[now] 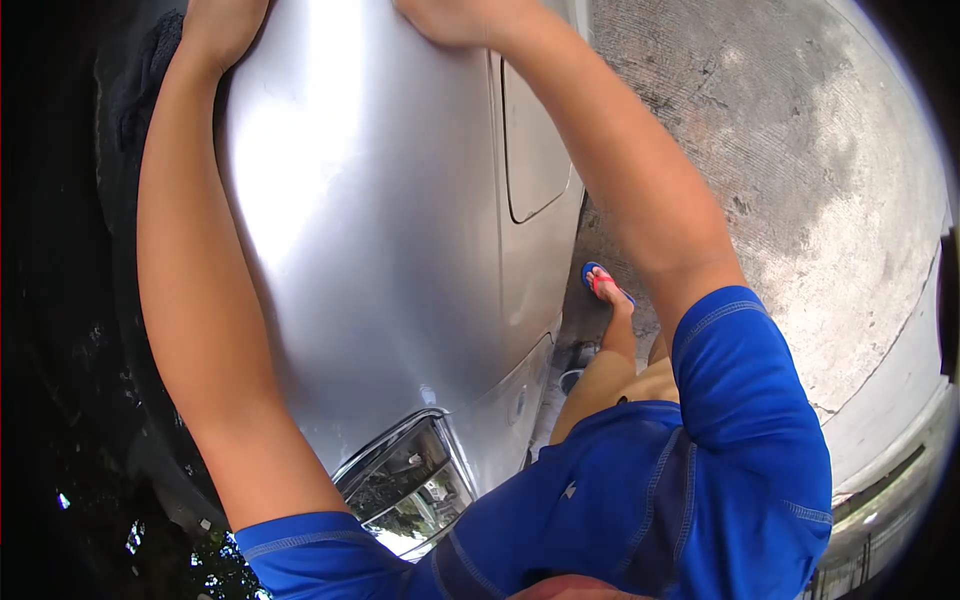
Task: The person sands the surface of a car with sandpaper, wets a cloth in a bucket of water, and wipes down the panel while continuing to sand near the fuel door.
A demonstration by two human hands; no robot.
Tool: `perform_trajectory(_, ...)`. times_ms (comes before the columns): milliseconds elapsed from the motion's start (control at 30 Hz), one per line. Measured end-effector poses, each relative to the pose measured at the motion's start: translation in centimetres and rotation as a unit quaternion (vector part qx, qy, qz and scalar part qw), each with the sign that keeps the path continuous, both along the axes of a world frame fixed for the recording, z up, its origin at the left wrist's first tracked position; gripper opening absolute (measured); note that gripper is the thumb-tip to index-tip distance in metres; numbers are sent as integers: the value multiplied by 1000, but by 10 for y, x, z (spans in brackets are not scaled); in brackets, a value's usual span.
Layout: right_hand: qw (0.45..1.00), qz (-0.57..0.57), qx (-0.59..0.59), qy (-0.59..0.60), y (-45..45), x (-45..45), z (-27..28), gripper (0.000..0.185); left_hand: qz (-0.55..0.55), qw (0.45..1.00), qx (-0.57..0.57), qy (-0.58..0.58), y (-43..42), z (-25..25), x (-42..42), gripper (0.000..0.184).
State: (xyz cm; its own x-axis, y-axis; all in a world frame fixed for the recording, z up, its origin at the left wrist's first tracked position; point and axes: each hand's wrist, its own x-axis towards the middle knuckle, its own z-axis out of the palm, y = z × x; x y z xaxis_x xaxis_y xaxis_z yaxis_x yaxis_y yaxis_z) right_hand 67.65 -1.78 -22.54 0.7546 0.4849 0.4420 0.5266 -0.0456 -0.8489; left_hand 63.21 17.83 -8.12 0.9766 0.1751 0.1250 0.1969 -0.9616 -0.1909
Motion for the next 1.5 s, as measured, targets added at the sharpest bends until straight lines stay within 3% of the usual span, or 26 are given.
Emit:
perform_trajectory(33, 997, 64, 20, 36, -25, -77, -16, 71, -2, 1000, 8, 4, 6, -2, 3, 80)
perform_trajectory(67, 999, -8, -14, -38, -58, -164, -23, 74, -6, 1000, 18, 5, 0, 1, 3, 81)
perform_trajectory(133, 997, 60, -55, 18, -112, -330, -57, 81, -15, 1000, 17, 17, -6, -2, -2, 82)
perform_trajectory(200, 996, 79, -47, 11, -138, -412, -81, 81, -38, 998, 40, 39, 5, -11, -12, 81)
perform_trajectory(267, 997, 32, -47, 48, -112, -316, -64, 80, -30, 973, -3, 229, -38, 4, -64, 80)
perform_trajectory(300, 998, -41, -15, 46, -84, -242, -53, 73, -102, 964, 72, 235, -63, 16, -109, 80)
perform_trajectory(367, 995, -11, -53, 83, -47, -116, -49, 69, -271, 921, 220, 175, -90, 26, -197, 77)
perform_trajectory(433, 986, 28, -85, 139, -42, -81, -52, 66, -231, 919, 179, 263, -125, 56, -273, 83)
perform_trajectory(467, 989, 31, -63, 130, -47, -97, -57, 64, -205, 914, 181, 301, -135, 71, -303, 91)
perform_trajectory(533, 999, -38, -9, 7, -82, -226, -48, 63, -166, 919, 151, 323, -147, 86, -337, 97)
perform_trajectory(600, 997, 56, -54, 28, -132, -378, -69, 70, -157, 920, 145, 328, -149, 92, -341, 100)
perform_trajectory(700, 994, 91, -55, -8, -148, -435, -81, 71, -155, 928, 127, 314, -148, 86, -325, 105)
perform_trajectory(767, 999, -29, -20, 17, -109, -307, -55, 67, -169, 924, 141, 315, -149, 84, -323, 105)
perform_trajectory(867, 983, 53, -123, 125, -82, -175, -34, 59, -176, 924, 165, 296, -148, 78, -326, 103)
perform_trajectory(900, 965, 101, -130, 203, -80, -179, -35, 62, -178, 920, 187, 295, -148, 77, -326, 102)
perform_trajectory(967, 985, 63, -73, 140, -92, -246, -49, 72, -184, 916, 199, 294, -148, 75, -327, 102)
perform_trajectory(1000, 1000, -17, -12, -1, -109, -321, -62, 79, -188, 916, 204, 291, -147, 76, -327, 102)
perform_trajectory(1133, 998, 35, -34, 37, -134, -389, -74, 82, -192, 916, 211, 283, -145, 75, -328, 103)
perform_trajectory(1167, 996, 49, -43, 60, -139, -398, -58, 82, -197, 916, 209, 281, -145, 74, -331, 103)
perform_trajectory(1233, 997, 6, -27, 66, -106, -305, -55, 82, -197, 921, 215, 258, -144, 72, -332, 104)
perform_trajectory(1267, 998, 8, -32, 55, -104, -305, -53, 82, -190, 925, 212, 252, -145, 71, -333, 104)
perform_trajectory(1333, 998, -5, -48, 51, -104, -317, -53, 81, -195, 926, 203, 253, -144, 71, -332, 104)
perform_trajectory(1400, 996, 67, -31, 59, -149, -443, -71, 82, -186, 929, 193, 256, -146, 74, -329, 103)
perform_trajectory(1433, 992, 105, -23, 71, -156, -462, -50, 83, -178, 930, 186, 261, -147, 74, -330, 103)
perform_trajectory(1500, 996, 66, -35, 45, -140, -418, -77, 83, -176, 932, 195, 249, -146, 72, -328, 104)
